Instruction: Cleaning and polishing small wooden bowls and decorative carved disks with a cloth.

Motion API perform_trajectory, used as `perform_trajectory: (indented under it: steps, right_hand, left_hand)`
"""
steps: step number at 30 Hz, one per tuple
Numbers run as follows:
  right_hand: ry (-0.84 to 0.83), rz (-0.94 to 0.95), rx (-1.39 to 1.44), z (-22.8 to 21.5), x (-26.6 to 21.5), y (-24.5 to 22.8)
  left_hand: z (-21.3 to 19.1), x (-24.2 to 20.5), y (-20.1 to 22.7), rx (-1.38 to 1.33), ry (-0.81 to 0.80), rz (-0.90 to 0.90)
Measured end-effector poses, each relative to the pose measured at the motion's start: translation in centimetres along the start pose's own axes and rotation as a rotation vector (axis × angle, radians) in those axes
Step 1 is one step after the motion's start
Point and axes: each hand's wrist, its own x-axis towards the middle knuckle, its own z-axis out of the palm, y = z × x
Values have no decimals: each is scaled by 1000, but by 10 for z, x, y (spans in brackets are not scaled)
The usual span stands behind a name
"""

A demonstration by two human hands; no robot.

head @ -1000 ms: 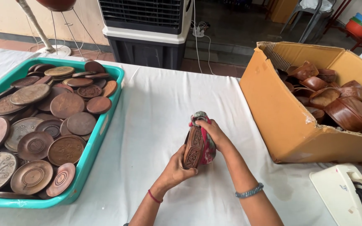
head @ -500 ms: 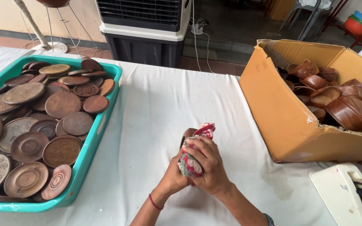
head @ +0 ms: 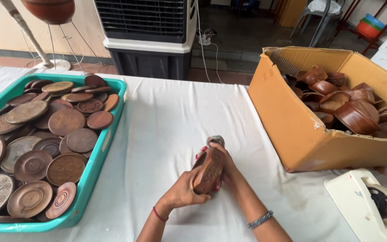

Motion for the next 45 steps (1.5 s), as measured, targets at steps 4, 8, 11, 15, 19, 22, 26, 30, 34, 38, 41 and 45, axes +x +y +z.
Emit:
perform_trajectory:
  steps: [4,8,11,15,19,22,26,30,34,38,41,45]
  right_hand:
    - [165,-289,86,25,-29,-2]
    - [151,-755,-82,13,-43,-15]
    - [265,-942,-477,27,-59,-16]
    - [255,-1367,-1045,54,-73,-11]
    - [131,-1542,-1327,78,-83,2]
    - [21,-1570,-1330,89,-81,-11]
    - [120,-1321,-1148,74,-45,-1]
    - [197,-1028,-801,69,-18,25]
    - [243,-806,-1165,44,3,53]
    - [165,-926,-1251,64,-32,61]
    - [22,-1052,-1399,79,-52,71]
    - [-3,-1062,-1396,82,-29,54]
  left_hand:
    - [3,-2,-7,94,-66,46]
    - [6,4,4,333,77,152]
    - [9,5,7,260,212,21]
    - [10,4,7,89,263,72]
    - [4,2,1,-5,356,144]
    - [-6,2,1,29,355,90]
    - [-13,5,7,24,367,31]
    - [-19,15,-30,-220,453,28]
    - [-34,20,-61,-497,715,114]
    - [-40,26,-71,-551,722,158]
    - [-36,20,-60,-622,821,37]
    - [-41,15,-52,-719,702,14]
